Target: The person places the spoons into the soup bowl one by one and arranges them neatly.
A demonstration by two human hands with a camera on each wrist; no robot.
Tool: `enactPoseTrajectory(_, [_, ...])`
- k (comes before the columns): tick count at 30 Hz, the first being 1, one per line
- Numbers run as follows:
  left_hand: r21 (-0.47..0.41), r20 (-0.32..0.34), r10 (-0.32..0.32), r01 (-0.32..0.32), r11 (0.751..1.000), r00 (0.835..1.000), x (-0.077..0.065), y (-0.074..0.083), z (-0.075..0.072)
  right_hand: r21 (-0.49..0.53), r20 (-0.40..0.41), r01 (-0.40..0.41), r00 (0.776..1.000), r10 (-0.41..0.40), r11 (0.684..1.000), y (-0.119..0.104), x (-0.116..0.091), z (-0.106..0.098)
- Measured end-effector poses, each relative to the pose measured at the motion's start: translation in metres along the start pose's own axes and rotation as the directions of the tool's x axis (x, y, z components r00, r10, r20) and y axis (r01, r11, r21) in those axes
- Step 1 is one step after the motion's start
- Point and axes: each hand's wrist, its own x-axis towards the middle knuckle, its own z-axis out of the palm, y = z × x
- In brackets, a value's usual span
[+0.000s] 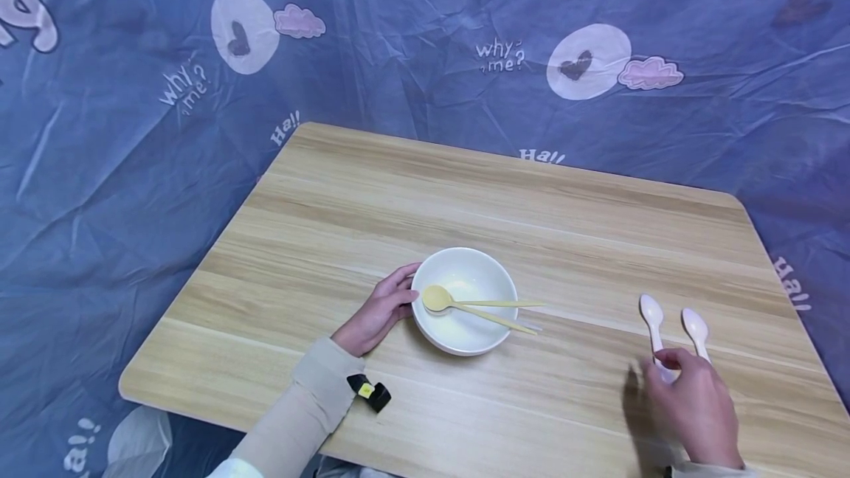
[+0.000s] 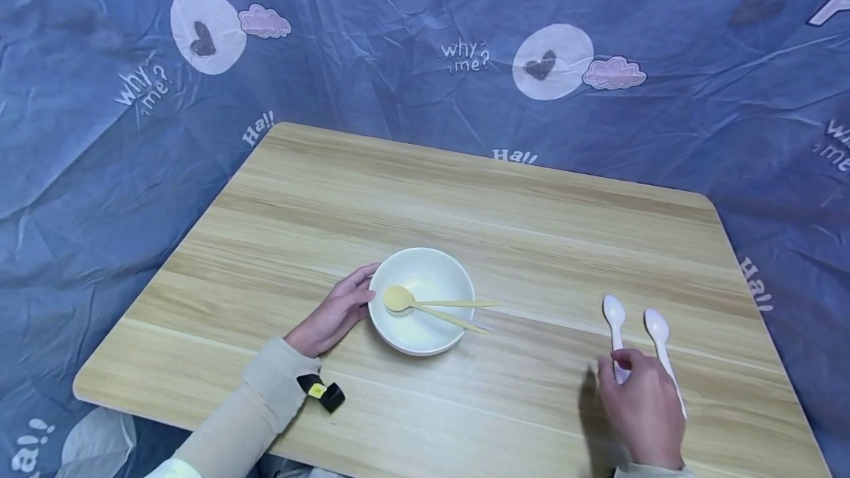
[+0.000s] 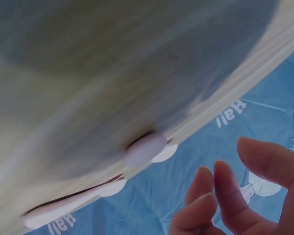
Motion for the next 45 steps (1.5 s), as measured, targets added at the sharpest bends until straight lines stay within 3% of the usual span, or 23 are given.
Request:
enactPoseTrajectory(7, [-0.004, -0.005, -0.005, 0.005, 1.0, 1.0, 0.0, 0.0, 0.0, -0.018, 0.055, -0.009, 0.998, 0.01, 1.0, 0.007, 0.0, 0.0])
enactPoseTrajectory(26, [0.0, 0.003, -0.005, 0.005, 1.0, 1.0, -0.001, -0.001, -0.002, -0.051, 0.108, -0.03, 0.994, 0.035, 0.998, 0.018, 0.001, 0.003])
enactPoseTrajectory(45, [-0.001, 0.018, -0.004, 0.004, 1.0, 1.0, -0.004, -0.002, -0.006, -0.109, 0.186, -0.099, 0.975, 0.118, 0.989, 0.016, 0.002, 0.004])
